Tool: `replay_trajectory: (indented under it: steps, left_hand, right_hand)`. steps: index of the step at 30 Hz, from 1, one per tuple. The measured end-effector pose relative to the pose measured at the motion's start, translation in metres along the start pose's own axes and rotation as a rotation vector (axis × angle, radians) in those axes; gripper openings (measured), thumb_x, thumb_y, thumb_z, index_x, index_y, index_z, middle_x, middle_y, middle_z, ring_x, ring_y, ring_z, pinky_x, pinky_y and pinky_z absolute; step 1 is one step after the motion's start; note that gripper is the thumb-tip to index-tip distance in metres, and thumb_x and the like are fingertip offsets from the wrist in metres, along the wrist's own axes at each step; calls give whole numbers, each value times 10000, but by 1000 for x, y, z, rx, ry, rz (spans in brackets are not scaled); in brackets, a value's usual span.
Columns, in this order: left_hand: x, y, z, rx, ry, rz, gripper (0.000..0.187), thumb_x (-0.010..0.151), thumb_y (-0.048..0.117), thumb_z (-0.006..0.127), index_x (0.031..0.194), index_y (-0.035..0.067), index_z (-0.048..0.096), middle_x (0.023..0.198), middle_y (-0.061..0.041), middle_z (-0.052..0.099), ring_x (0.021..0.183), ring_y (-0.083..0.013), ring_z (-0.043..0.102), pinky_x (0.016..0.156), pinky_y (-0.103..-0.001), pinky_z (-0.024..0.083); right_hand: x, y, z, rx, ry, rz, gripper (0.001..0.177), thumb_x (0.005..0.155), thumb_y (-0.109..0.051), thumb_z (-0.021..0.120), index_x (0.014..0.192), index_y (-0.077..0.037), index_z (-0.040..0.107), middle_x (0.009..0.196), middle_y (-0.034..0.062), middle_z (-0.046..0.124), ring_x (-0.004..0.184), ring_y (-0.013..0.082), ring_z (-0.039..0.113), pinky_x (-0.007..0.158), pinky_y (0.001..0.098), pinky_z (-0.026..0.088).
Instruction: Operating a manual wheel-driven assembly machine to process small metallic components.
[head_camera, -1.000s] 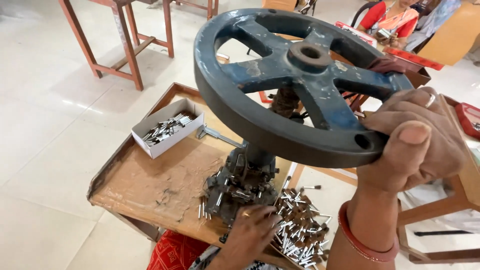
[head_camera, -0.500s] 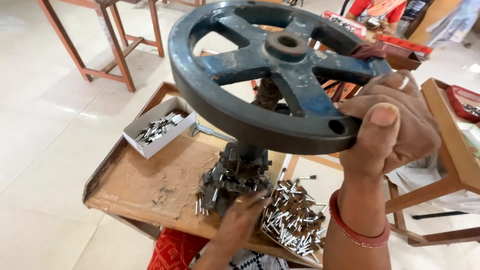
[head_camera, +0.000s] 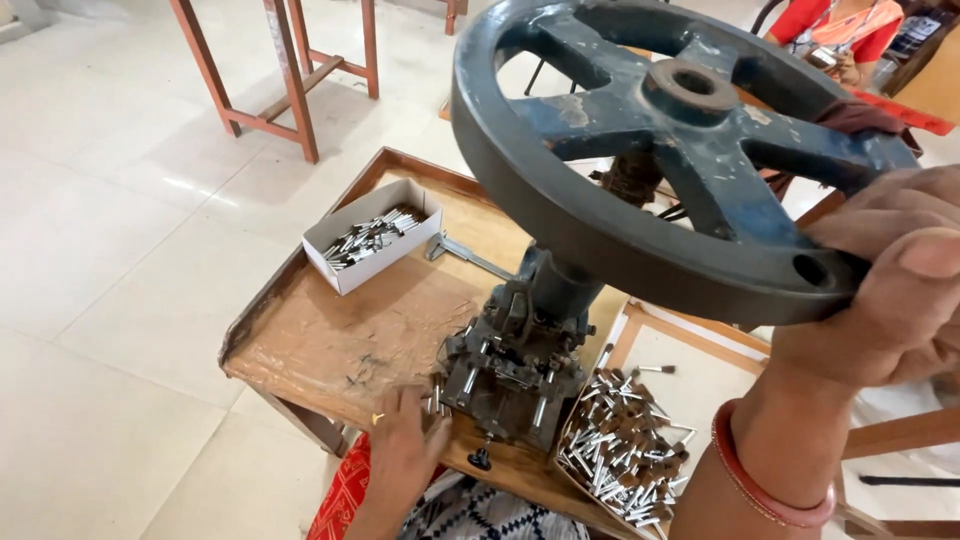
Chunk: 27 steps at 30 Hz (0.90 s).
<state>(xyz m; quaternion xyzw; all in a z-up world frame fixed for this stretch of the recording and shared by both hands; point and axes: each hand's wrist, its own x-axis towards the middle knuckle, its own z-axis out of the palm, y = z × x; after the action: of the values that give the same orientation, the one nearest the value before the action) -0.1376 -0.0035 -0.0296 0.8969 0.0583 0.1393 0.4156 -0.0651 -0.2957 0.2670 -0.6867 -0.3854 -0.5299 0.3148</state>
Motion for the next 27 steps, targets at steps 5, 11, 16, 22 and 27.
replay_trajectory:
  steps: [5,11,16,22,27]
  left_hand:
    - [15,-21,21,167,4,82,539,717,194,796,1172,19,565,1147,-197,547,1064,-404,571,911,-530,477]
    - [41,-52,-9,131,118,14,256,871,153,735,1075,32,639,1142,-191,603,985,-391,636,843,-493,535]
    - [44,-62,-31,105,244,147,269,813,70,730,1077,39,690,1043,-174,701,978,-387,649,842,-481,535]
    - [44,-55,-38,159,272,145,227,816,90,753,1039,86,715,955,-137,749,961,-352,678,828,-461,547]
    - [44,-63,-33,236,237,143,242,848,100,731,1086,70,692,1009,-139,732,961,-339,686,838,-456,556]
  right_hand:
    - [-11,13,-5,7,-17,-12,561,1237,-301,334,829,6,567,799,135,587,693,212,478,755,320,406]
    - [-16,20,-8,13,-39,-19,500,1232,-260,307,849,-24,525,847,131,595,717,207,477,801,334,426]
    - [-16,24,-5,25,-56,-45,498,1236,-269,315,855,-30,528,845,132,603,705,205,471,778,322,412]
    - [-16,28,-11,12,-68,-73,496,1241,-279,324,861,-36,531,844,132,611,692,202,466,755,311,398]
    - [-18,25,-11,26,-54,-61,515,1236,-291,346,854,-12,548,834,145,619,687,213,482,774,313,409]
